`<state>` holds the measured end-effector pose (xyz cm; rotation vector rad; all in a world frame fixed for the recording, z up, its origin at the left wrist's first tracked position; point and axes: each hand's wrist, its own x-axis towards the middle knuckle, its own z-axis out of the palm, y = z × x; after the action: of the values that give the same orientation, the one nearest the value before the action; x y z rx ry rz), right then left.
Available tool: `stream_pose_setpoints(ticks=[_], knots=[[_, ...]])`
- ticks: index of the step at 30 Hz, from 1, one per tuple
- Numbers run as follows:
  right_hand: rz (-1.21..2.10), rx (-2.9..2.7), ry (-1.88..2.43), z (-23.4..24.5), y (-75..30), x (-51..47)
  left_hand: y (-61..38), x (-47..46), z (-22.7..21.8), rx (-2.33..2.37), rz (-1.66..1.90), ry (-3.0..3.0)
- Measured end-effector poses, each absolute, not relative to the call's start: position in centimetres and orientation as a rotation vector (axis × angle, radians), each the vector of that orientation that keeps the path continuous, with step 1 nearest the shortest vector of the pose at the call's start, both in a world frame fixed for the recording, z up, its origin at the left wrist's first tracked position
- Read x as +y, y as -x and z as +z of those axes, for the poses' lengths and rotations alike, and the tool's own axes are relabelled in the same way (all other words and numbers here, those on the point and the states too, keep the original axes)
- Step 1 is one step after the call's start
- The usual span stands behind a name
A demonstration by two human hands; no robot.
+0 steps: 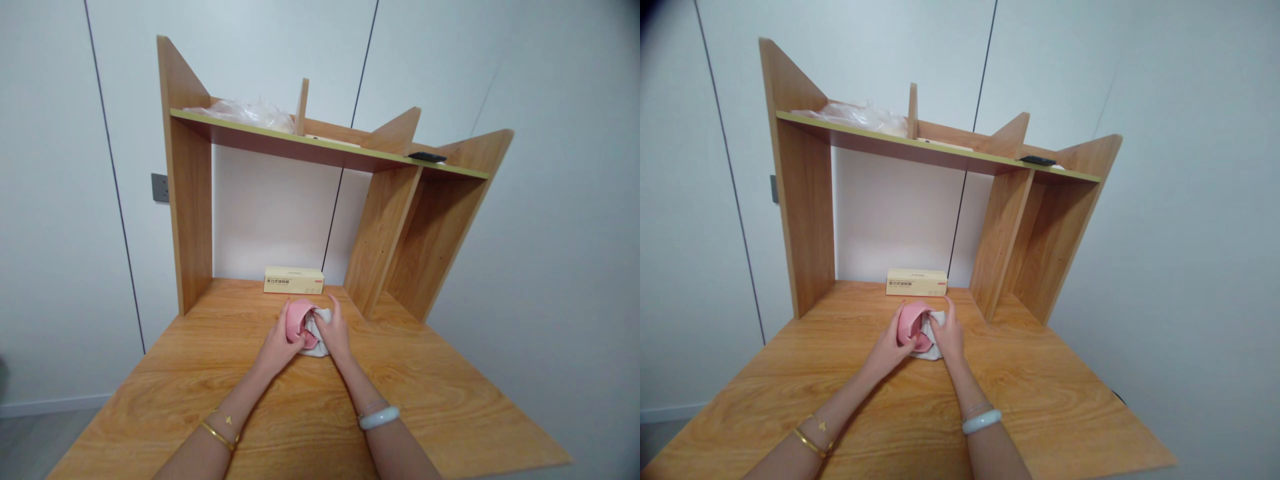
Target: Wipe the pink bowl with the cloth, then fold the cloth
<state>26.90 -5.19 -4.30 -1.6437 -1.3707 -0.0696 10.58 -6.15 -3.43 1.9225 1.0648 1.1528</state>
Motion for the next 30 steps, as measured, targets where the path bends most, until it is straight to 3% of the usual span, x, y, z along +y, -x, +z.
stream_pose_setpoints(ticks=[7,11,17,23,30], knots=[[-0.307,-1.501,1.705,-3.9,-26.7,-5.5,-10.4,-5.6,-3.8,1.119,1.118,-1.920],[-0.063,-1.421,1.735,-4.3,-27.0,-5.0,-10.5,-5.8,-3.8,1.008,1.124,-1.939],[0.241,-1.402,1.435,-5.1,-27.9,-4.3,-10.9,-5.5,-4.4,0.938,1.259,-1.836],[0.535,-1.242,1.306,-5.7,-28.4,-3.6,-11.1,-4.4,-5.2,1.036,1.223,-1.296],[0.267,-1.175,1.420,-5.7,-28.6,-4.1,-10.1,-3.3,-5.3,0.957,1.274,-1.012]])
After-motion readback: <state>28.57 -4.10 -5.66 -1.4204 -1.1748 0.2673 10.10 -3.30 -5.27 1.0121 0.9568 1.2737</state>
